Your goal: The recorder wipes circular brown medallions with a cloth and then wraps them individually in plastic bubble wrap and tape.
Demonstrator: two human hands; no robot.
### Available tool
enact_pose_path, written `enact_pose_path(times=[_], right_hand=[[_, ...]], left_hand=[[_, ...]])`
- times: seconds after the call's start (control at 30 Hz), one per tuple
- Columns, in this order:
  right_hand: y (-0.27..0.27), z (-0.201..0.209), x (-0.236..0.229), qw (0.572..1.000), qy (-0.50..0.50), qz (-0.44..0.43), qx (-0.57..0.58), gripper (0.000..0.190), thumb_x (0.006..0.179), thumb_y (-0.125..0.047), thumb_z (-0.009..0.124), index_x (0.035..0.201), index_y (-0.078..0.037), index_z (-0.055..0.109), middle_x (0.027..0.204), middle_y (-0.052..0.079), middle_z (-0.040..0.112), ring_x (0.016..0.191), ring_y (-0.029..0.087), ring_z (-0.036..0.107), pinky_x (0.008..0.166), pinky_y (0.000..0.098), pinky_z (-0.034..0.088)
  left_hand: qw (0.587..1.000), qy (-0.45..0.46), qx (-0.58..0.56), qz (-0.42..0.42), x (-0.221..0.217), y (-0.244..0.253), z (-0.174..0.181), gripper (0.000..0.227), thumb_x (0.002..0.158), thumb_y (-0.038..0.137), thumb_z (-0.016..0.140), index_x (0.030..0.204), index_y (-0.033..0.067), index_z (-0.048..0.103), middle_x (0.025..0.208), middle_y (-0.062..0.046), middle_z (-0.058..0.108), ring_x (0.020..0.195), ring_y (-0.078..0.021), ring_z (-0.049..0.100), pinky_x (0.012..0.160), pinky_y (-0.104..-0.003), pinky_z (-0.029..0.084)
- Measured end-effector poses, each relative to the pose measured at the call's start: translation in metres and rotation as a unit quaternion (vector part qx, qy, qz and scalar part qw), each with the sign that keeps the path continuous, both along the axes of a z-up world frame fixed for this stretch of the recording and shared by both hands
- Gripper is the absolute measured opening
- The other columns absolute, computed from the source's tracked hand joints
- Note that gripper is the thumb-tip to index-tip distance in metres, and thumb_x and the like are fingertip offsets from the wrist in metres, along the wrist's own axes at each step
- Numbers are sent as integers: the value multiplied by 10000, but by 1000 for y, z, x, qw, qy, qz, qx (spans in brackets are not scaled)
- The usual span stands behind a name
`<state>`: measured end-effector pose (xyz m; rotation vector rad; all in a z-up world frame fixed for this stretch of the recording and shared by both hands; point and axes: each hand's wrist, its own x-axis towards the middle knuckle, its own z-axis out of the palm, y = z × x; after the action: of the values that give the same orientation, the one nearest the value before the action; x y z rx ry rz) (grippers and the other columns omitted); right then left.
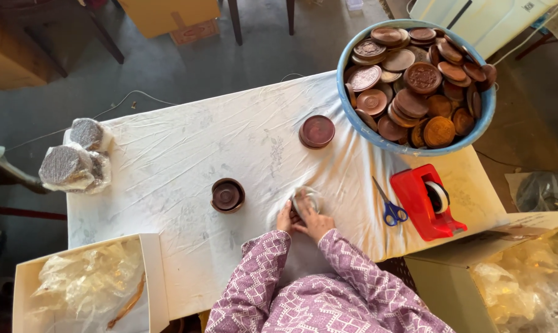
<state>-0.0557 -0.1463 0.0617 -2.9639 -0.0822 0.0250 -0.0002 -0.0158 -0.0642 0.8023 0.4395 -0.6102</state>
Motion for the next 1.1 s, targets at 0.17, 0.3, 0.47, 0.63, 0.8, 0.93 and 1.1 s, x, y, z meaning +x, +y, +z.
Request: enact_pose_path(times=[0.17, 0.3, 0.47, 0.63, 0.8, 0.93, 1.1], right_hand=[[-3, 29, -29, 988, 79, 107, -74, 992, 869, -767, 543, 1617, -261, 133, 1701, -62, 180, 505, 179, 678, 459, 308, 562], [-44, 0, -31, 989, 138, 55, -23, 965, 873, -757, 496, 1633, -276, 143, 1674, -24, 261, 598, 211, 732, 514, 323, 605], [-44, 37, -28, 985, 93, -35, 141, 687, 967, -678, 389, 1592, -424, 264, 1611, -114, 380, 1022, 338, 722, 812, 455, 617], [-36, 36, -29, 982, 86, -52, 159, 685, 924, -694, 373, 1553, -430, 309, 1624, -154, 344, 1062, 287, 718, 836, 427, 608], [-35, 33, -28, 981, 125, -79, 124, 700, 899, -722, 343, 1547, -457, 334, 1633, -208, 332, 925, 263, 761, 759, 388, 641], [-37, 33, -30, 988, 82, -64, 117, 683, 905, -728, 358, 1530, -455, 368, 1609, -201, 361, 878, 253, 766, 721, 377, 644], [-33, 37, -30, 989, 63, -48, 127, 650, 918, -710, 372, 1515, -454, 391, 1603, -189, 378, 846, 255, 770, 716, 376, 641]], left_hand=[[999, 15, 48, -21, -2, -1, -30, 444, 1056, 444, 545, 1302, 97, 671, 1103, -85, 755, 939, -219, 737, 779, -387, 615], [999, 8, 14, -37, -2, -5, -10, 423, 1052, 454, 546, 1262, 105, 658, 1088, -72, 738, 962, -230, 723, 794, -420, 627], [779, -327, 532, -50, 3, 19, 35, 448, 1054, 458, 566, 1171, 64, 744, 1069, -218, 737, 970, -389, 694, 816, -461, 549], [758, -311, 571, 58, 31, 109, 178, 473, 1036, 505, 522, 1117, 91, 736, 1027, -167, 759, 938, -343, 728, 800, -441, 567], [730, -236, 628, 132, 61, 183, 167, 457, 1040, 510, 530, 1146, 118, 740, 1046, -124, 749, 978, -320, 718, 845, -429, 558], [588, -256, 767, 27, 66, 193, 171, 393, 957, 494, 592, 1117, 199, 796, 1169, -70, 728, 1155, -310, 631, 961, -460, 492], [570, -338, 749, -26, 74, 201, 179, 519, 1007, 509, 595, 1341, 123, 683, 1428, -96, 601, 1279, -302, 597, 1057, -420, 507]])
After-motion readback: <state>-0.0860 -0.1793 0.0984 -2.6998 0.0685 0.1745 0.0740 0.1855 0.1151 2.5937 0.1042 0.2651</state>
